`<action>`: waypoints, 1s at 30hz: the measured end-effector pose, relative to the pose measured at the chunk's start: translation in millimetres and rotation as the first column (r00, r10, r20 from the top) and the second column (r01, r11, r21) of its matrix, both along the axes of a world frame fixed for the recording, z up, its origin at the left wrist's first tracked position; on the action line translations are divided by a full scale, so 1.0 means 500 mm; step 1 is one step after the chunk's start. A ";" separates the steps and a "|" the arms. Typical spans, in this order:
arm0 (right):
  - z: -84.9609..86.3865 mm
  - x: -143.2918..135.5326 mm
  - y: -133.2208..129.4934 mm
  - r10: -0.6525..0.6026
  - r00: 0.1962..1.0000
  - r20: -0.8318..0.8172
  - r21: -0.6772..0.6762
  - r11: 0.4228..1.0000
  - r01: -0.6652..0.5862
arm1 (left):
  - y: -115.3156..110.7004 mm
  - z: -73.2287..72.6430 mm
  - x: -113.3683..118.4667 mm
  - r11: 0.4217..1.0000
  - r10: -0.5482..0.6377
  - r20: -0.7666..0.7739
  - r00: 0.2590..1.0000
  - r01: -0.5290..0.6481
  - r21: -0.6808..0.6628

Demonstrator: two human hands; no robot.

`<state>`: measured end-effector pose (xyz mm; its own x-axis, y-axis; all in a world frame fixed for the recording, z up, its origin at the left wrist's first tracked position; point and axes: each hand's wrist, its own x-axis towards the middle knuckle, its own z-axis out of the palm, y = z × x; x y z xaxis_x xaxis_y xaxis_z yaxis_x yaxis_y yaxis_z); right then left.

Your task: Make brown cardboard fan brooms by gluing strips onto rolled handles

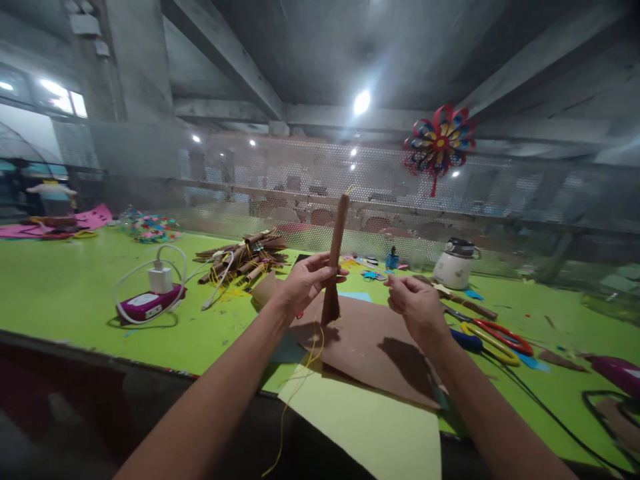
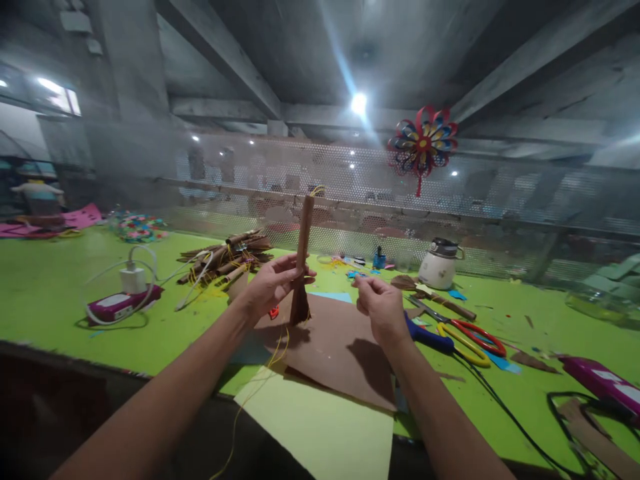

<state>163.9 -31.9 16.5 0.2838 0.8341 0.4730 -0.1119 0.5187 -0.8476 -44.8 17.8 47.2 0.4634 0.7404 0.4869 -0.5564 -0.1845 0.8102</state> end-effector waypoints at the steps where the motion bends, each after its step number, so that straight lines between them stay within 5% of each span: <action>1: -0.002 -0.009 -0.005 0.011 0.999 0.051 -0.022 1.000 -0.010 | 0.001 0.000 -0.001 1.000 0.014 0.036 0.999 -0.014 -0.008; 8: -0.017 -0.032 -0.008 0.200 0.883 0.425 -0.052 0.979 -0.197 | 0.029 0.001 -0.022 0.992 0.117 0.198 0.973 -0.105 -0.070; 14: -0.061 -0.065 0.003 0.202 0.739 0.643 -0.202 0.975 -0.091 | 0.047 -0.014 -0.022 0.983 0.116 0.171 0.979 -0.088 -0.162; 21: -0.056 -0.115 0.032 0.026 0.691 0.722 -0.026 1.000 -0.009 | 0.038 -0.012 -0.017 0.981 0.114 0.171 0.979 -0.083 -0.175; 27: -0.029 -0.169 0.059 0.206 0.669 0.714 -0.148 0.979 -0.143 | 0.025 -0.007 -0.009 0.984 0.105 0.208 0.972 -0.071 -0.162; 30: -0.033 -0.177 0.052 0.180 0.700 0.691 -0.143 0.983 -0.112 | 0.023 -0.007 -0.012 0.985 0.087 0.222 0.971 -0.051 -0.163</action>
